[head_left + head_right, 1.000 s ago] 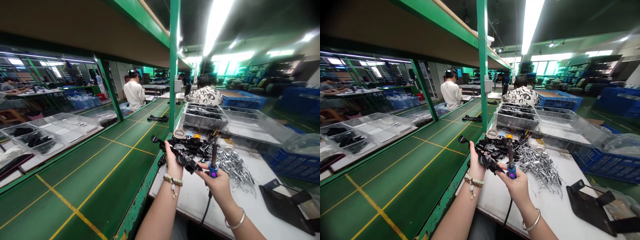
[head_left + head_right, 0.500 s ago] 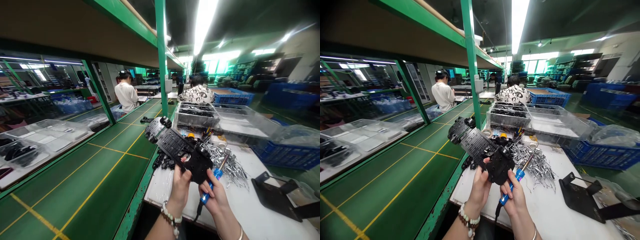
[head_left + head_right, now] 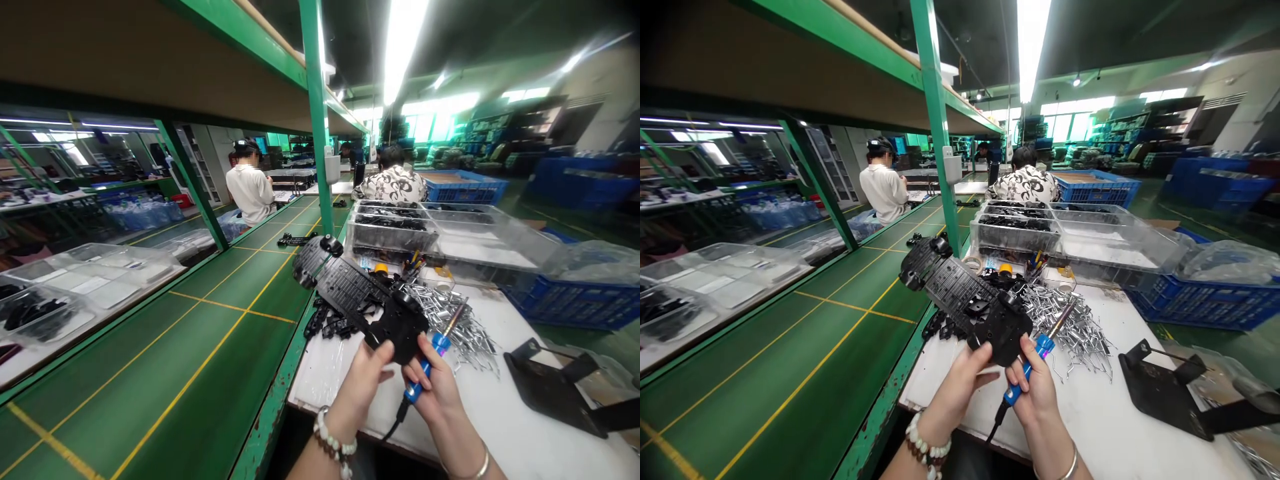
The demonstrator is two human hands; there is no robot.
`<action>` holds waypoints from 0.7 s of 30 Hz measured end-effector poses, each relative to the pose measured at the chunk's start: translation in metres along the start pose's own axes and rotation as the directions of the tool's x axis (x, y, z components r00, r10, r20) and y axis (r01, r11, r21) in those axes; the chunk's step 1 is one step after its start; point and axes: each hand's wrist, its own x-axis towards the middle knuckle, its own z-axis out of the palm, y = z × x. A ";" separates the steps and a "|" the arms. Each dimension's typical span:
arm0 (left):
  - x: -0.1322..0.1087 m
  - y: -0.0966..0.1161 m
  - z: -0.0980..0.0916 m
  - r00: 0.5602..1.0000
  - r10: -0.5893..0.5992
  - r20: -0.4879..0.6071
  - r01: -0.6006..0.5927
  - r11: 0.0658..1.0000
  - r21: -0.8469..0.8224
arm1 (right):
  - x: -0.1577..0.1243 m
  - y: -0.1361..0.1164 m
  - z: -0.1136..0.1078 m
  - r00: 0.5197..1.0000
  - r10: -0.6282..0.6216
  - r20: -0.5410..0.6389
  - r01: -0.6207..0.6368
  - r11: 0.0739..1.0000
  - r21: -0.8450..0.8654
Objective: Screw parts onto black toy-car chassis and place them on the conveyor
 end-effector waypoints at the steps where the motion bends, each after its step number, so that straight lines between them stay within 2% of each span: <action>1: -0.009 0.008 -0.007 0.998 -0.046 0.046 0.033 0.970 0.242 | 0.004 -0.009 -0.005 1.000 -0.007 -0.003 0.007 0.999 -0.053; 3: -0.033 0.036 -0.025 0.992 -0.091 0.083 0.013 0.750 0.661 | 0.013 -0.032 -0.015 1.000 -0.010 0.002 0.010 0.984 -0.177; 4: -0.044 0.054 -0.034 0.987 -0.094 0.128 -0.032 0.669 0.743 | 0.017 -0.045 -0.020 1.000 -0.003 0.014 0.006 0.969 -0.248; 5: -0.053 0.072 -0.043 0.965 -0.123 0.233 -0.098 0.652 0.752 | 0.021 -0.058 -0.024 0.999 0.013 0.034 -0.002 0.947 -0.320; 7: -0.060 0.104 -0.056 0.905 -0.094 0.414 -0.205 0.758 0.619 | 0.026 -0.078 -0.029 0.994 0.068 0.084 -0.023 0.891 -0.453; 9: -0.050 0.118 -0.060 0.931 0.041 0.362 -0.238 0.820 0.521 | 0.027 -0.090 -0.027 0.982 0.137 0.128 -0.043 0.827 -0.560; 11: -0.027 0.110 -0.057 0.956 0.109 0.274 -0.238 0.833 0.500 | 0.025 -0.091 -0.021 0.964 0.207 0.168 -0.053 0.766 -0.641; 12: -0.014 0.099 -0.054 0.955 0.086 0.282 -0.218 0.851 0.478 | 0.024 -0.090 -0.016 0.952 0.240 0.191 -0.052 0.739 -0.672; 13: -0.002 0.085 -0.050 0.942 0.026 0.336 -0.176 0.887 0.426 | 0.022 -0.087 -0.012 0.938 0.272 0.215 -0.047 0.716 -0.697; 15: 0.014 0.053 -0.041 0.883 -0.114 0.455 -0.010 0.965 0.263 | 0.020 -0.081 -0.006 0.908 0.326 0.263 -0.034 0.683 -0.729; 18: 0.017 0.017 -0.030 0.823 -0.146 0.549 0.161 0.987 0.020 | 0.019 -0.075 -0.002 0.871 0.380 0.311 -0.021 0.662 -0.749; 20: 0.011 0.006 -0.025 0.827 -0.138 0.545 0.211 0.975 -0.073 | 0.021 -0.073 -0.002 0.858 0.395 0.328 -0.012 0.654 -0.757; 21: 0.007 0.004 -0.023 0.844 -0.133 0.520 0.215 0.972 -0.100 | 0.021 -0.073 -0.002 0.857 0.394 0.333 -0.003 0.650 -0.760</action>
